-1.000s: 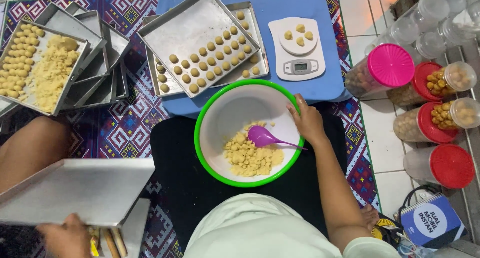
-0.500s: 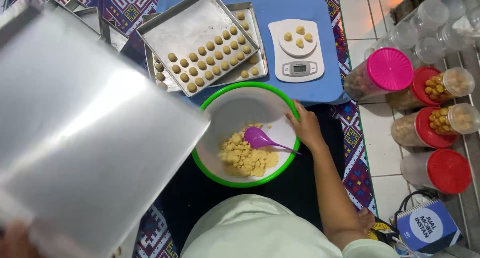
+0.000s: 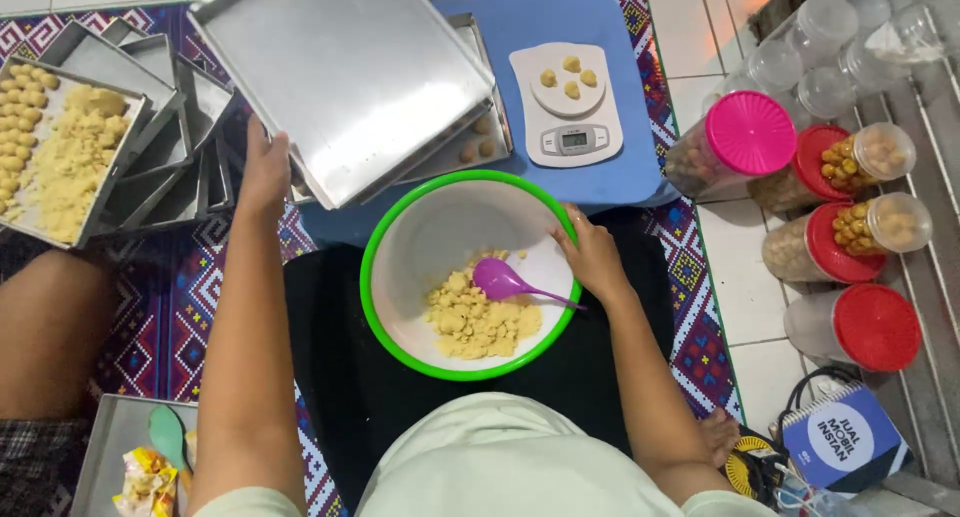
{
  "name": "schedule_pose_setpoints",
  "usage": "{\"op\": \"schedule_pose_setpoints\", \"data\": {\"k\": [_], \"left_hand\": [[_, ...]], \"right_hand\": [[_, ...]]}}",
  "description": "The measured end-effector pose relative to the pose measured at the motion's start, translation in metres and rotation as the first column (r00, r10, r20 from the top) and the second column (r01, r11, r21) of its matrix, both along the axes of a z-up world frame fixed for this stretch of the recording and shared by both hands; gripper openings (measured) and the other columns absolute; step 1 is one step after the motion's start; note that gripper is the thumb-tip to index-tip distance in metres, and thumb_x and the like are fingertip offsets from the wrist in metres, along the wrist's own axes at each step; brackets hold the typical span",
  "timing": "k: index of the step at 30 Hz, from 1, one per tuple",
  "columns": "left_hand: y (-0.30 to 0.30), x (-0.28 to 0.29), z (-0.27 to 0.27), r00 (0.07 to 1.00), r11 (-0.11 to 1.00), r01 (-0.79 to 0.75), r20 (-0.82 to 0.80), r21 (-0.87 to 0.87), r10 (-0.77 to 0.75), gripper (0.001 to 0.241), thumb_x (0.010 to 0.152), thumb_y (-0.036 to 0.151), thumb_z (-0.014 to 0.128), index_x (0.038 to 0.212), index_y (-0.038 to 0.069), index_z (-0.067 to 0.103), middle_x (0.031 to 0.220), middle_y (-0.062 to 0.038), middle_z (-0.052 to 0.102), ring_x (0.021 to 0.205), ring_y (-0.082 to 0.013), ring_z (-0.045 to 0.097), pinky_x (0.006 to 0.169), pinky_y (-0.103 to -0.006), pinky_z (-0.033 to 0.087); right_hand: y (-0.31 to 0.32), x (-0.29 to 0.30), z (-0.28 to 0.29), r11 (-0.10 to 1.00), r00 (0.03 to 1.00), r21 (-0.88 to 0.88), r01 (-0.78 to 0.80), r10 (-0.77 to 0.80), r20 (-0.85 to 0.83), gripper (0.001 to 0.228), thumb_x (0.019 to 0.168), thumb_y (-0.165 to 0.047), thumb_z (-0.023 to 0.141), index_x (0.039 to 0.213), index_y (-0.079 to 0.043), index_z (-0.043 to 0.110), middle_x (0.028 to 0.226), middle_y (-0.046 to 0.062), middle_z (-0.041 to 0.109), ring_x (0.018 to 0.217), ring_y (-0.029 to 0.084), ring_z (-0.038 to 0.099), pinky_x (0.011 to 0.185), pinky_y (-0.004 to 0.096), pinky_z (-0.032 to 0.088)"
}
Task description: Shaping dough into small balls, weighing them on a digital scale for consistency, and arranging them on baking trays.
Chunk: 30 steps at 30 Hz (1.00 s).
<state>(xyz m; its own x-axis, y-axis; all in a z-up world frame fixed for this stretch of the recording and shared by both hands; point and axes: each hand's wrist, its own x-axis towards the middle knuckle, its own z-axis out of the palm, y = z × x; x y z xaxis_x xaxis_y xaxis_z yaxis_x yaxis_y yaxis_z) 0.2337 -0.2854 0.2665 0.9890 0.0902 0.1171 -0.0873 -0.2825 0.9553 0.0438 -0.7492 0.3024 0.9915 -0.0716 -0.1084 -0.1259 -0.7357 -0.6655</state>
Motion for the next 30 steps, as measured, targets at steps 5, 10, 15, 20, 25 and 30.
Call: {"op": "schedule_pose_setpoints", "data": {"k": [5,10,15,20,25,30], "left_hand": [[-0.01,0.011,-0.006,0.984,0.994,-0.018,-0.172,0.107,0.037,0.048,0.11,0.016,0.039,0.156,0.011,0.03,0.137,-0.043,0.049,0.122,-0.058,0.055,0.097,-0.0706,0.043],[-0.01,0.019,-0.004,0.974,0.938,0.003,-0.214,0.346,0.076,0.045,0.11,0.026,0.045,0.155,0.023,0.038,0.127,-0.03,0.064,0.117,-0.0492,0.061,0.093,-0.0654,0.046],[-0.009,0.015,0.0,0.979,0.824,-0.073,-0.115,0.562,0.166,0.043,0.107,0.031,0.056,0.145,0.013,0.052,0.106,-0.028,0.069,0.106,-0.048,0.066,0.087,-0.0613,0.052],[-0.041,-0.06,0.064,0.96,0.707,-0.258,0.094,0.658,0.263,0.039,0.104,0.031,0.065,0.131,0.007,0.05,0.105,-0.021,0.06,0.099,-0.0478,0.068,0.081,-0.0605,0.055],[-0.085,-0.173,0.127,0.94,0.797,0.158,-0.336,0.583,0.06,0.056,0.101,0.054,0.057,0.114,0.0,0.06,0.096,-0.029,0.071,0.099,-0.055,0.066,0.085,-0.067,0.047],[-0.092,-0.208,0.046,0.983,0.914,0.136,-0.165,0.382,-0.078,0.029,0.096,0.023,0.066,0.11,-0.002,0.061,0.097,-0.026,0.063,0.093,-0.0506,0.065,0.076,-0.0572,0.053]], "right_hand": [[-0.001,0.002,-0.003,1.0,1.0,0.025,0.006,-0.006,-0.013,0.05,0.103,-0.036,0.059,0.145,-0.011,0.056,0.103,0.029,0.073,0.091,0.049,0.071,0.072,0.056,0.056],[0.001,0.0,0.003,1.0,1.0,0.014,-0.004,0.004,-0.007,0.05,0.103,-0.036,0.06,0.145,-0.01,0.055,0.108,0.029,0.072,0.093,0.049,0.071,0.074,0.057,0.057],[0.007,-0.001,0.0,0.996,0.981,-0.076,-0.047,0.06,0.183,0.05,0.103,-0.033,0.061,0.142,-0.003,0.053,0.117,0.027,0.07,0.103,0.046,0.068,0.088,0.054,0.051],[0.021,-0.006,-0.034,0.982,0.797,-0.181,0.049,0.071,0.599,0.039,0.098,-0.024,0.07,0.131,-0.006,0.057,0.112,0.011,0.063,0.101,0.034,0.061,0.091,0.045,0.047],[0.056,-0.029,-0.027,0.852,0.87,-0.456,-0.257,0.41,0.275,0.038,0.092,-0.026,0.072,0.121,-0.003,0.065,0.101,0.019,0.067,0.092,0.039,0.067,0.079,0.05,0.053],[0.065,-0.04,-0.067,0.694,0.878,-0.6,-0.398,0.478,-0.03,0.051,0.09,-0.021,0.07,0.135,-0.003,0.054,0.095,0.016,0.066,0.08,0.036,0.07,0.068,0.048,0.052]]}}
